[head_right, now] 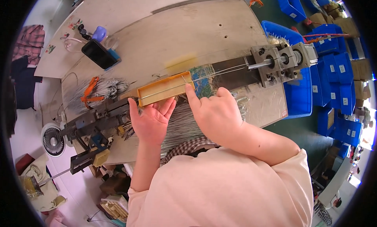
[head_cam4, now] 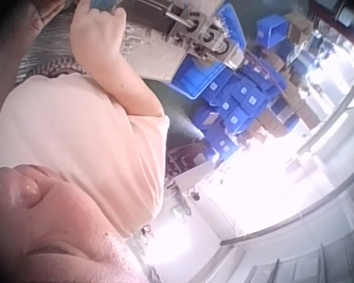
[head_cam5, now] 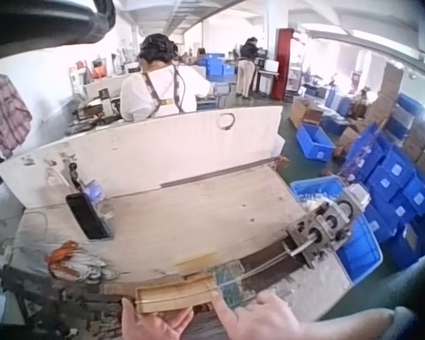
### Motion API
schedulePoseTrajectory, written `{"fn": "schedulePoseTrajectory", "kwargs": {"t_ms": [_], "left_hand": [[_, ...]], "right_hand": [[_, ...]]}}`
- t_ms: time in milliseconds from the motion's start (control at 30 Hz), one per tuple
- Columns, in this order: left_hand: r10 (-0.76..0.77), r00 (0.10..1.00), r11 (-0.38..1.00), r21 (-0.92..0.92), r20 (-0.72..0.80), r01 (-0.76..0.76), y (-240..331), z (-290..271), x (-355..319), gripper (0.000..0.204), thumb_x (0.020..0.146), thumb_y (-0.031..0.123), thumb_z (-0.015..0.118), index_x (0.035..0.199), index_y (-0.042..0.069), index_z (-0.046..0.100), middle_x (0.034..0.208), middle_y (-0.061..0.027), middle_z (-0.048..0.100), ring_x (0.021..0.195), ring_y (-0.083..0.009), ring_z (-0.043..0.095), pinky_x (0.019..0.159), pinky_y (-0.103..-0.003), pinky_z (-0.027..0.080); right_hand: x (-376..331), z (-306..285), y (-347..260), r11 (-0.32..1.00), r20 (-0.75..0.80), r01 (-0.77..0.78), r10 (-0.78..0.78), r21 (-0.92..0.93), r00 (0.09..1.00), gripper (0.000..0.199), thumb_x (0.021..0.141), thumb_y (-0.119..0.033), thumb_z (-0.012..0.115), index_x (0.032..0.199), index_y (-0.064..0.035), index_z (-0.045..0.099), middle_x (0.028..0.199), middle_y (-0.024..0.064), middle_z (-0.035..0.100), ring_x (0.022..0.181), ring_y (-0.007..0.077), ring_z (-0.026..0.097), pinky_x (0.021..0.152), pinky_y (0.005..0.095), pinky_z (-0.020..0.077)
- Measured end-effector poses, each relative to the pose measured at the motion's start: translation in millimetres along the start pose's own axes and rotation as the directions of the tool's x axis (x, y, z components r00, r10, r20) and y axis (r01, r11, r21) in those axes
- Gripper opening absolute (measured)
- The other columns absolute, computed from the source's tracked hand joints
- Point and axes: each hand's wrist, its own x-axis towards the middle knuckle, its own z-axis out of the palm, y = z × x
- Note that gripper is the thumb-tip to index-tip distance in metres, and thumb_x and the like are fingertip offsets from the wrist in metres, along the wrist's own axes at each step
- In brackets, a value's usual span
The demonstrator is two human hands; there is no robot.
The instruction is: The person produces wire brushes by placing bristles along metal wires on a machine, operating the machine to twist them together, and placing the finished brushes into a container.
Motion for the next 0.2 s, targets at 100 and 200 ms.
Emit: {"fn": "schedulePoseTrajectory", "kwargs": {"t_ms": [100, 200], "left_hand": [[0.003, 1.0, 1.0, 0.03, 0.01, -0.003, 0.1, -1.3, 0.2, 0.075, 0.085, 0.064, 0.033, 0.131, 0.004, 0.034, 0.133, -0.0113, 0.04, 0.119, -0.0312, 0.045, 0.105, -0.043, 0.026], [-0.014, 1.0, 0.999, 0.049, -0.008, 0.014, 0.4, 1.0, 0.1, 0.073, 0.085, 0.064, 0.033, 0.133, 0.009, 0.035, 0.135, -0.0087, 0.037, 0.126, -0.031, 0.035, 0.108, -0.043, 0.018]], "right_hand": [[0.6, -1.3, 0.0, 1.0, 0.024, -0.012, 0.012, -0.002, 1.0, 0.055, 0.063, -0.01, 0.056, 0.117, 0.0034, 0.054, 0.047, -0.0035, 0.038, 0.04, 0.0128, 0.036, 0.053, 0.0283, 0.0311], [0.1, -1.4, 0.6, 1.0, 0.035, -0.027, 0.027, 0.002, 0.999, 0.061, 0.061, -0.01, 0.058, 0.12, 0.0035, 0.05, 0.049, -0.0032, 0.04, 0.043, 0.0122, 0.042, 0.055, 0.0294, 0.0318]]}}
